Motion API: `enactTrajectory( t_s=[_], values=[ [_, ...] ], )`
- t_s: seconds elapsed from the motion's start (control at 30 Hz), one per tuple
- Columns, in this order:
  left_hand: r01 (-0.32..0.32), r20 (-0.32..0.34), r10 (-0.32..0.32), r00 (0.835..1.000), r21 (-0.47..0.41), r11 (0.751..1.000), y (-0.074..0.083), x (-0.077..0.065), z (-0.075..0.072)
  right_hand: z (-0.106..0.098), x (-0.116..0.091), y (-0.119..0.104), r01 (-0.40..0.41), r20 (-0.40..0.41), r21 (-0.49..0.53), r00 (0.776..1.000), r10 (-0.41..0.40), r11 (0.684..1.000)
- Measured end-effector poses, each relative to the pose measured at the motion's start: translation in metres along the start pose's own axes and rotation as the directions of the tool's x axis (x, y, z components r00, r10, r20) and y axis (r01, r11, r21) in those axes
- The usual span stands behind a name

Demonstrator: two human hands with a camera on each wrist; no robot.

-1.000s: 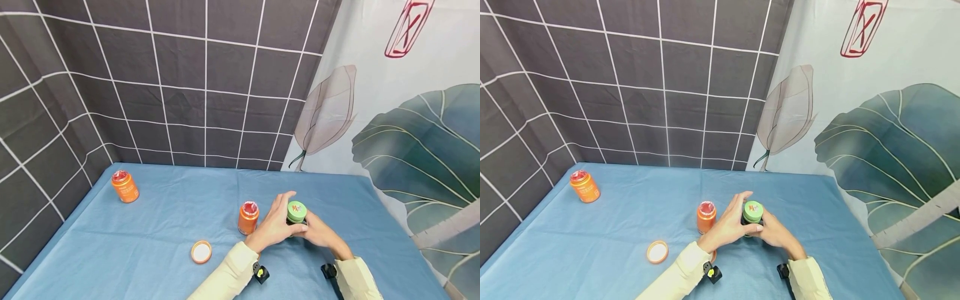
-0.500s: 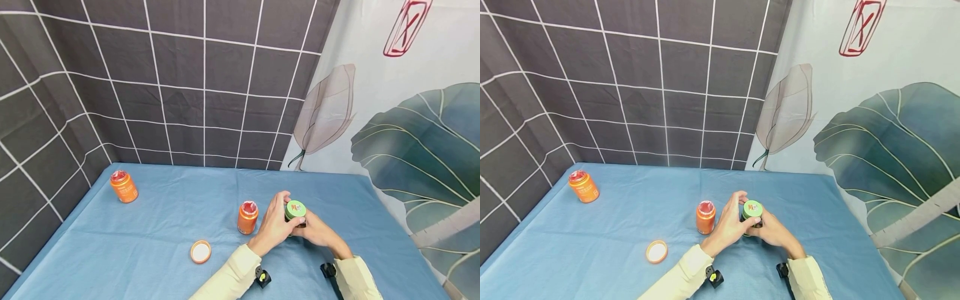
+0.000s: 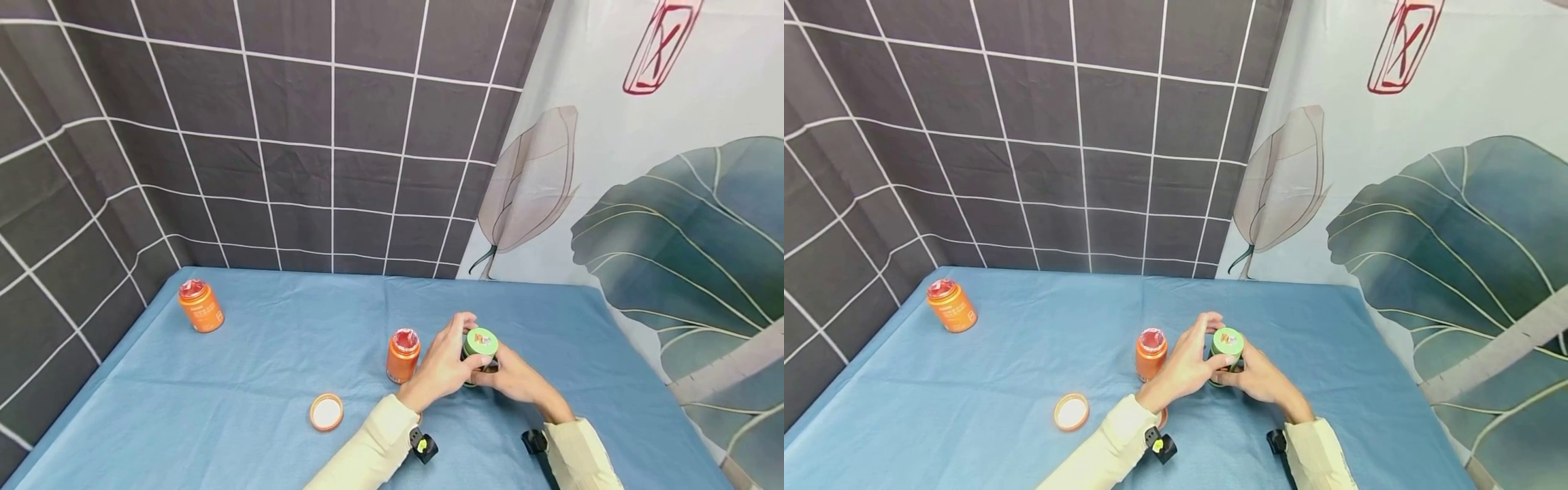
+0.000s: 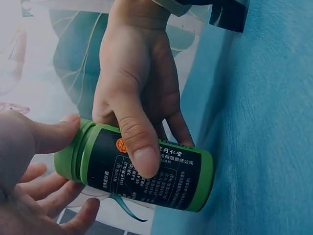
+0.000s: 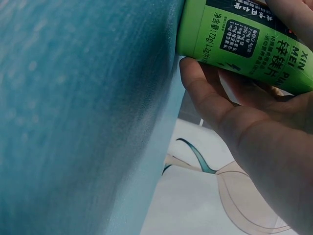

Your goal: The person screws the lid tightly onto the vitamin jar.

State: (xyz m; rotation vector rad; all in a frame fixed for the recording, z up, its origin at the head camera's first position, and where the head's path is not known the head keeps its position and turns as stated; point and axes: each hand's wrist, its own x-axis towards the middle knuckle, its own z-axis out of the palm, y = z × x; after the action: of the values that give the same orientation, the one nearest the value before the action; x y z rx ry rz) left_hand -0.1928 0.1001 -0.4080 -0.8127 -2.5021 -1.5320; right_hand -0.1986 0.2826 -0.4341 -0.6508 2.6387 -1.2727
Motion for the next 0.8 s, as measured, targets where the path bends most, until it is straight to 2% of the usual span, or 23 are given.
enactTrajectory(
  t_s=[0.17,0.23,0.43,0.57,0.67,0.8],
  values=[
    [-0.027,0.033,0.026,0.999,0.032,0.999,-0.001,0.0,-0.001,0.0,0.001,-0.001,0.006,0.003,-0.002,1.0,-0.006,1.0],
    [-0.033,0.028,0.031,0.999,0.06,0.998,-0.001,0.0,0.0,0.0,0.001,-0.001,0.024,-0.004,-0.01,1.0,-0.024,1.0],
    [-0.003,-0.09,0.011,0.996,0.085,0.996,0.0,-0.001,0.011,0.002,0.001,0.001,0.088,-0.036,-0.08,0.995,-0.091,0.993],
    [-0.003,-0.148,0.014,0.989,0.071,0.997,0.0,-0.002,0.015,0.002,0.001,0.001,0.093,-0.03,-0.073,0.995,-0.096,0.993],
    [0.0,-0.156,0.009,0.988,0.058,0.998,0.0,-0.002,0.015,0.002,0.002,0.0,0.075,-0.021,-0.055,0.997,-0.077,0.996],
    [-0.004,-0.135,0.011,0.991,0.056,0.998,0.001,-0.002,0.013,0.002,0.001,-0.001,0.039,-0.014,-0.039,0.999,-0.04,0.998]
  ],
)
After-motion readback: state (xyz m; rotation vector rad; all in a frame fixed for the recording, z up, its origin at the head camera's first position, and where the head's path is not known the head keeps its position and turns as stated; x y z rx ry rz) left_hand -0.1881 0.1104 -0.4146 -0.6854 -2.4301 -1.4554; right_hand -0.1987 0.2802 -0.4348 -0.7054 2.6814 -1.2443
